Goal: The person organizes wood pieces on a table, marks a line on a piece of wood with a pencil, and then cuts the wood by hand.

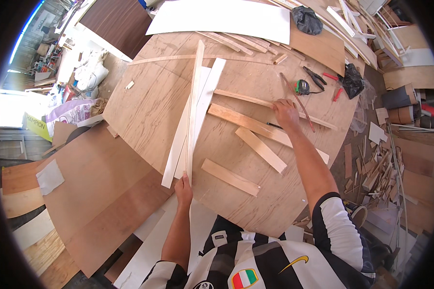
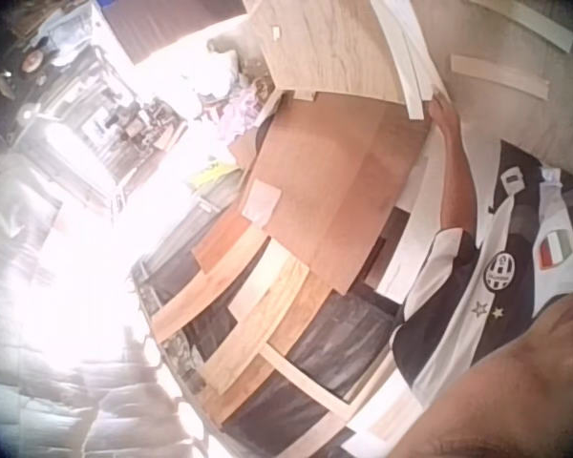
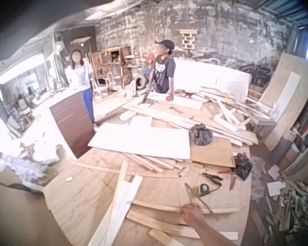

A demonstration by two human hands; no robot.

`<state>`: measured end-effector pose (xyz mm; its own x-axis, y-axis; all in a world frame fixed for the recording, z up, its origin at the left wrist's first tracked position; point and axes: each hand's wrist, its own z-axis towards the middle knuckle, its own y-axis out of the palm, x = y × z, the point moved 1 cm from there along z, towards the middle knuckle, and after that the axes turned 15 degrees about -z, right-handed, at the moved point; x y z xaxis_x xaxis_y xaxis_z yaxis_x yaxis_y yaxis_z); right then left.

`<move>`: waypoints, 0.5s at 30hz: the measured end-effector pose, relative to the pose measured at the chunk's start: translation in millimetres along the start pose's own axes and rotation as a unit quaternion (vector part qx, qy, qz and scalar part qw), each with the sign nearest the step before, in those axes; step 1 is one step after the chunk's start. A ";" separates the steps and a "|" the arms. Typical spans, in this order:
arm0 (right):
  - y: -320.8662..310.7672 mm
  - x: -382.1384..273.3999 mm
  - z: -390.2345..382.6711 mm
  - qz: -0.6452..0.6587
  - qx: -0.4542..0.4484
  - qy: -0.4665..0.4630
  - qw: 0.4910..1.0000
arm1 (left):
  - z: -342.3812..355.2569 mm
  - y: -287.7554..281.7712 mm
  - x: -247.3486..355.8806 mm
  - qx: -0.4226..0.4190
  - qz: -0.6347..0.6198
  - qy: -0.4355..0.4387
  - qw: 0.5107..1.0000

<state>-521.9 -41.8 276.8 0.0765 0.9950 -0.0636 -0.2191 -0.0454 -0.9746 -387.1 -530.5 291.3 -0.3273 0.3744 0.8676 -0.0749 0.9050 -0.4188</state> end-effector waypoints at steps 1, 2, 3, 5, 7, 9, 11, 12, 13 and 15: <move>-3.2 -5.8 0.3 -0.044 0.044 -0.001 0.998 | 0.8 -1.2 -2.3 -0.006 0.013 -0.001 1.000; -5.9 -13.8 -4.2 -0.045 0.045 0.000 0.998 | 1.0 -1.5 -4.6 -0.011 0.025 -0.002 1.000; -13.8 -31.4 -12.7 -0.029 0.045 0.011 0.998 | -0.1 -4.2 -5.0 -0.010 0.026 -0.003 1.000; -22.2 -48.9 -33.7 -0.016 0.047 0.022 0.999 | -1.4 -2.9 -4.5 -0.004 -0.011 -0.013 1.000; -25.8 -58.9 -54.8 0.042 -0.097 -0.034 0.994 | -1.5 -1.1 -5.9 -0.004 -0.031 -0.015 0.999; -34.3 -64.0 -71.9 0.040 -0.079 -0.034 0.995 | -1.0 -1.2 -12.1 -0.003 -0.051 -0.016 0.999; -38.8 -66.3 -77.5 0.040 -0.060 -0.034 0.997 | 0.8 -6.2 -22.5 -0.006 -0.077 -0.061 0.995; -37.1 -63.5 -79.1 0.035 -0.071 -0.004 0.997 | 2.9 -7.6 -25.2 -0.008 -0.078 -0.059 0.995; -35.7 -60.6 -80.6 0.032 -0.081 0.025 0.996 | 5.1 -9.5 -27.4 -0.021 -0.096 -0.050 0.994; -33.8 -52.3 -81.6 0.032 -0.094 0.023 0.995 | 4.2 -8.9 -25.3 -0.035 -0.115 -0.039 0.992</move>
<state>-439.1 -99.5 295.5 0.1130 0.9848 -0.1321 -0.0400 -0.1283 -0.9909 -382.1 -548.8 272.0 -0.3811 0.1418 0.9136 -0.0914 0.9775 -0.1899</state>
